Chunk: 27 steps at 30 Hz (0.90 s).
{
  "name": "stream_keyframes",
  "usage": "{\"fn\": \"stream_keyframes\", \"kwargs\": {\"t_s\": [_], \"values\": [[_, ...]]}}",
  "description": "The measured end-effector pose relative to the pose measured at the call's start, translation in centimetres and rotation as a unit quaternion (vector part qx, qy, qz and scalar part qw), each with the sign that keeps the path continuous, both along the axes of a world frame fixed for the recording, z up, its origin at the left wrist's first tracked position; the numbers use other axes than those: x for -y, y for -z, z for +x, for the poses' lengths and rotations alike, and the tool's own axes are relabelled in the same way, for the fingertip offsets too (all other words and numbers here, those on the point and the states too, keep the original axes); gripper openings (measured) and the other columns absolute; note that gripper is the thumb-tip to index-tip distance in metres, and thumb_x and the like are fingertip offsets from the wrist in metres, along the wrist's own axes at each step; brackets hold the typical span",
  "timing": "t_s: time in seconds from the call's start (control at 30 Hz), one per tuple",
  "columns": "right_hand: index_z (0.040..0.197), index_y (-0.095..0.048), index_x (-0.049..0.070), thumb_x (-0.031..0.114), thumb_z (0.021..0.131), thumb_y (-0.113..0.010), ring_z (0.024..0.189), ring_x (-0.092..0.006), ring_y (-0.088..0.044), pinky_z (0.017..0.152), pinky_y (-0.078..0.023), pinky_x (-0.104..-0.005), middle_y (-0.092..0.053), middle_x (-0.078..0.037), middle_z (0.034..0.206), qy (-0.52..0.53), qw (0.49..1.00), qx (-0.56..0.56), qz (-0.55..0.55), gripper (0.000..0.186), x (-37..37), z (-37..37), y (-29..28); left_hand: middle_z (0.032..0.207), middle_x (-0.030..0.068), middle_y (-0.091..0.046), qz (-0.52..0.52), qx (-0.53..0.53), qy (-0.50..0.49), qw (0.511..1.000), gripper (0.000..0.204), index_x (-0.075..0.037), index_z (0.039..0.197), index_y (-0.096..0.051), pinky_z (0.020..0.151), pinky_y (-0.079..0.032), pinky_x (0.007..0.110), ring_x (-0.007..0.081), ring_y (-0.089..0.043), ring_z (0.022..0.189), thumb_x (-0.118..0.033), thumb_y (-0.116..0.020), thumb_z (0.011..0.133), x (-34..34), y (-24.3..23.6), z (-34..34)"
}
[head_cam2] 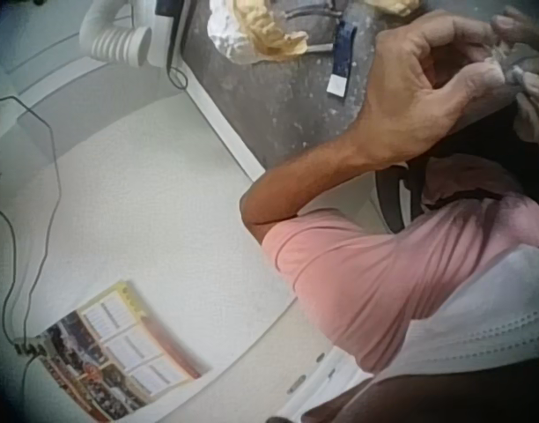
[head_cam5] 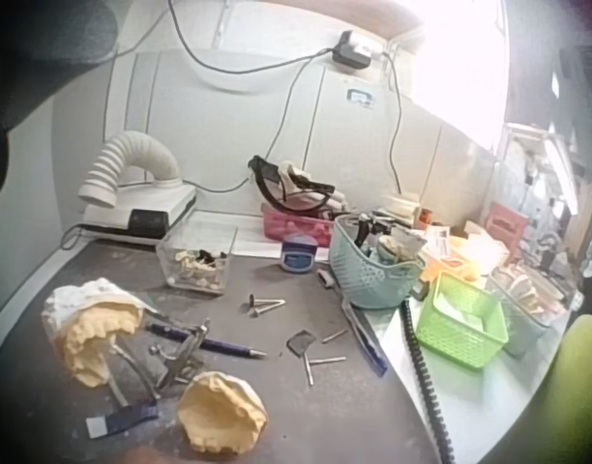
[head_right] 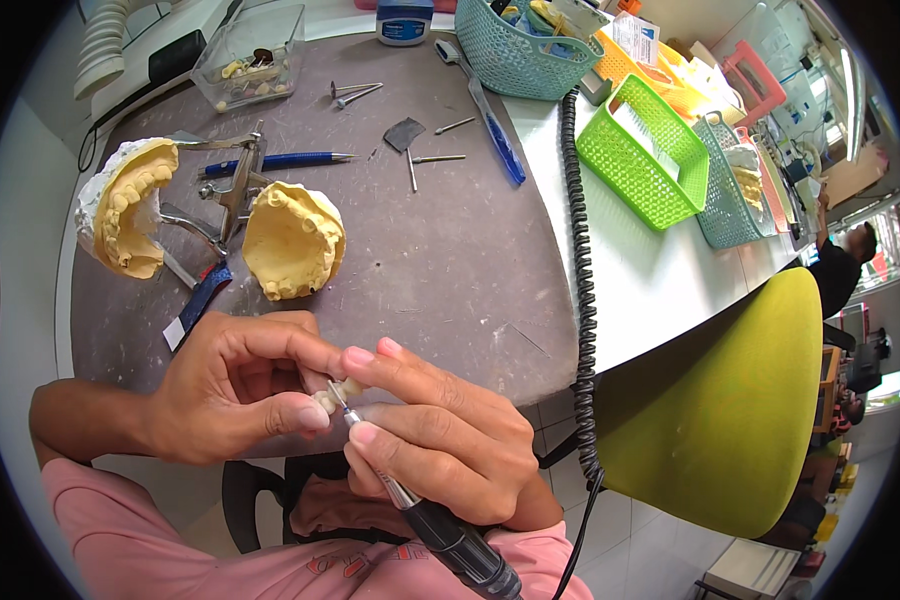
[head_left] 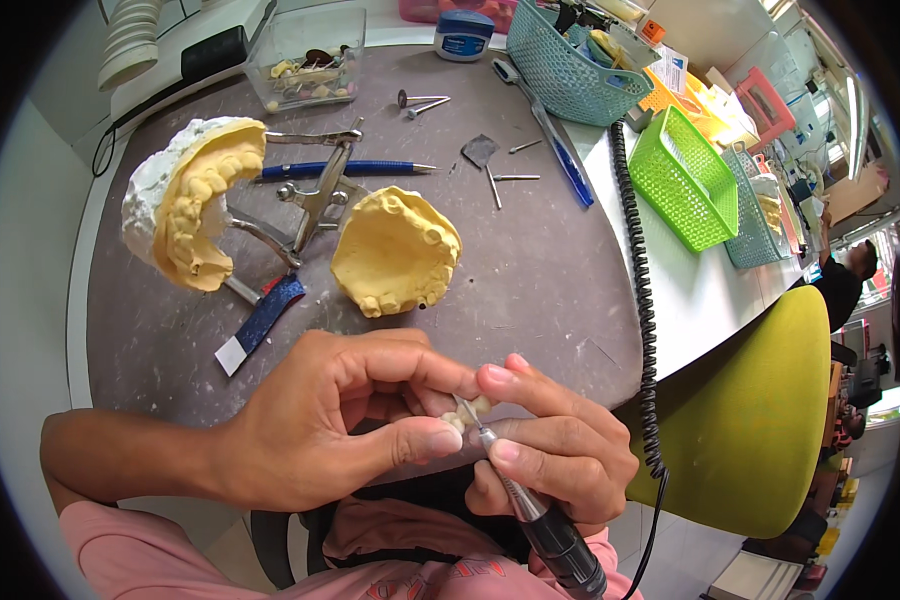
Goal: The person uses a dental handpiece to grind and shape a dental prosthetic bridge held in their hands, changes the drill bit in the handpiece, and grinds the bridge further.
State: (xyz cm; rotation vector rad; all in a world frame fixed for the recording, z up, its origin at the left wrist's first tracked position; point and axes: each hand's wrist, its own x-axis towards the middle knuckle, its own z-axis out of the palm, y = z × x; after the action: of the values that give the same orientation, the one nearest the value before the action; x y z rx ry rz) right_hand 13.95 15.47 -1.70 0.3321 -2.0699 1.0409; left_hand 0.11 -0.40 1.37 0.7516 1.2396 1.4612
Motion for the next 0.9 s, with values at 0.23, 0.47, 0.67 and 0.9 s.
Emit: {"fn": "stream_keyframes", "kwargs": {"t_s": [0.23, 0.47, 0.67, 0.9], "values": [[0.094, -0.064, 0.0, 0.007, 0.076, -0.079, 0.103, -0.0371, -0.067, 0.089, -0.056, -0.0483, -0.069, -0.012, 0.081, 0.003, 1.0, 0.002, -0.003, 0.024, -0.14, 0.01, -0.13, 0.097, 0.0034, -0.055, 0.032, -0.03, 0.018, 0.999, 0.031, 0.007, 0.121, -0.058, 0.079, -0.049, 0.022, 0.0067, -0.057, 0.091, -0.003, -0.062, 0.092, 0.08, 0.47, -0.14], [0.094, -0.064, 0.0, 0.008, 0.076, -0.079, 0.104, -0.0368, -0.067, 0.09, -0.056, -0.0483, -0.069, -0.011, 0.081, -0.003, 1.0, -0.002, -0.004, 0.024, -0.09, 0.01, 0.12, 0.095, 0.0028, -0.054, 0.026, -0.022, 0.019, 0.999, 0.031, 0.007, 0.122, -0.058, 0.076, -0.048, 0.021, 0.0062, -0.056, 0.087, -0.002, -0.061, 0.093, 0.06, 0.38, -0.13], [0.095, -0.064, 0.001, 0.008, 0.077, -0.078, 0.104, -0.0364, -0.067, 0.089, -0.056, -0.0478, -0.069, -0.01, 0.081, -0.005, 1.0, 0.003, -0.006, 0.024, 0.03, 0.04, 0.0, 0.094, 0.0028, -0.054, 0.012, 0.0, 0.018, 1.0, 0.03, 0.007, 0.122, -0.058, 0.076, -0.048, 0.022, 0.0068, -0.057, 0.086, -0.002, -0.06, 0.094, 0.08, 0.08, -0.13], [0.095, -0.064, 0.001, 0.009, 0.077, -0.079, 0.104, -0.0364, -0.067, 0.089, -0.057, -0.0479, -0.069, -0.01, 0.081, -0.004, 1.0, -0.002, 0.012, 0.025, -0.22, 0.12, -0.16, 0.093, 0.0028, -0.053, 0.023, -0.005, 0.023, 0.999, 0.03, 0.007, 0.123, -0.058, 0.076, -0.048, 0.022, 0.0073, -0.057, 0.086, -0.003, -0.059, 0.094, -0.14, 0.0, -0.13]]}}
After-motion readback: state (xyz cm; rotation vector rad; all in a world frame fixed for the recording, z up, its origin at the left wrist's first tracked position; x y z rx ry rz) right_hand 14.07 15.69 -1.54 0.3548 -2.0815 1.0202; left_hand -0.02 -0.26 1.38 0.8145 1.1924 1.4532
